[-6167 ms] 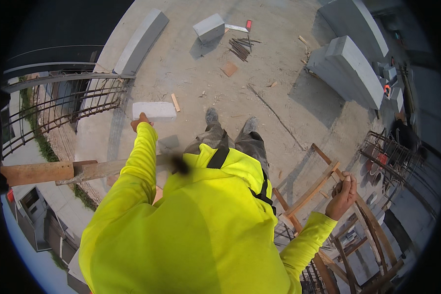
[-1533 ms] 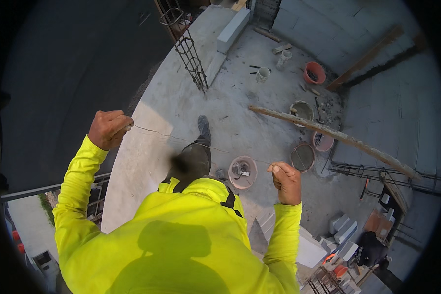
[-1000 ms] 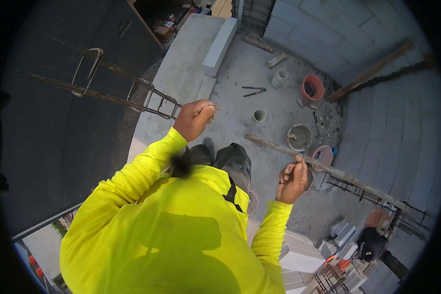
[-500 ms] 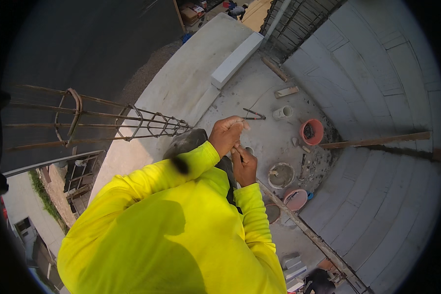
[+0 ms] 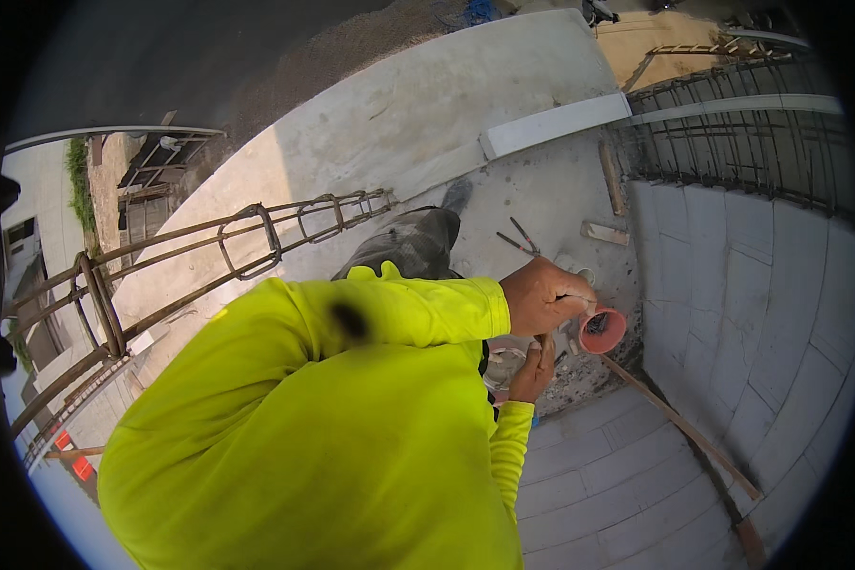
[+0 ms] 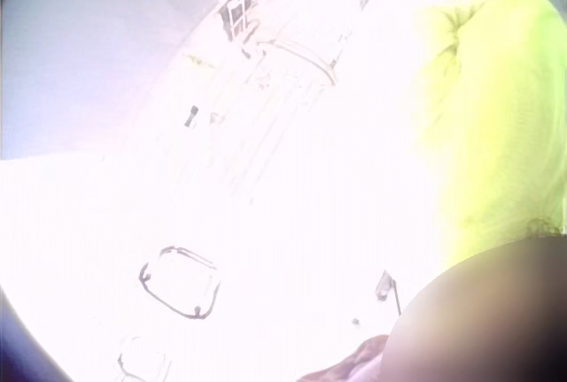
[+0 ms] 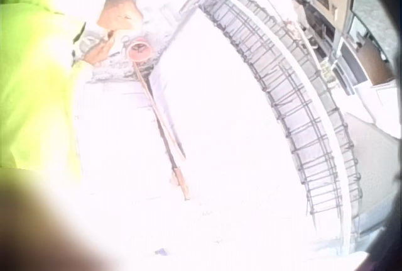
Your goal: The person kneels on a concrete floor and uses a pen and ruler to mark measurements on a rebar cage. They then walk to retrieve a concrete block and a string line, and use the string to align the block against the rebar cage.
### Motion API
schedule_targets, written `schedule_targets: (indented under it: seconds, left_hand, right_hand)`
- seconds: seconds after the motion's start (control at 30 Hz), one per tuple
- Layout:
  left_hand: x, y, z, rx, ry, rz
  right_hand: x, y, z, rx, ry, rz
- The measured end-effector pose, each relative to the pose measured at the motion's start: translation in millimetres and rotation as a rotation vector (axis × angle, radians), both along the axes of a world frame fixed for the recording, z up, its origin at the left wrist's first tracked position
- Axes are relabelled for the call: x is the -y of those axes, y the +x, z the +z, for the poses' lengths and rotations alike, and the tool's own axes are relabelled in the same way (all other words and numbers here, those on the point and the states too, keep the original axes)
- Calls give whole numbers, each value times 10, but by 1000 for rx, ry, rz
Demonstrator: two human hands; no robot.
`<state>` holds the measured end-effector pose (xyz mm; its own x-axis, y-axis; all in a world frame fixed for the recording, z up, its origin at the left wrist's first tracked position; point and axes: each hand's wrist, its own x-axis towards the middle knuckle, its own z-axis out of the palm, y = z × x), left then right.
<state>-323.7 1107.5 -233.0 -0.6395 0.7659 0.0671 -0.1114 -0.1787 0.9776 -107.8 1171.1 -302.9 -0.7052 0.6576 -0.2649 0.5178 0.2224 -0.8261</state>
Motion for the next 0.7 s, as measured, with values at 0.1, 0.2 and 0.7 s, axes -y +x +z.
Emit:
schedule_targets:
  seconds: [0.1,0.2,0.7]
  left_hand:
    - [-228,-297,-70,-7,-79,-44]
    - [-370,-586,-154,-77,-164,-31]
    - [-679,-1532,-391,213,-101,463]
  right_hand:
    - [-518,-791,453,-318,-277,-293]
    - [-848,-1495,905,-552,-327,-252]
    - [-1938,-3791,1165,-596,-680,226]
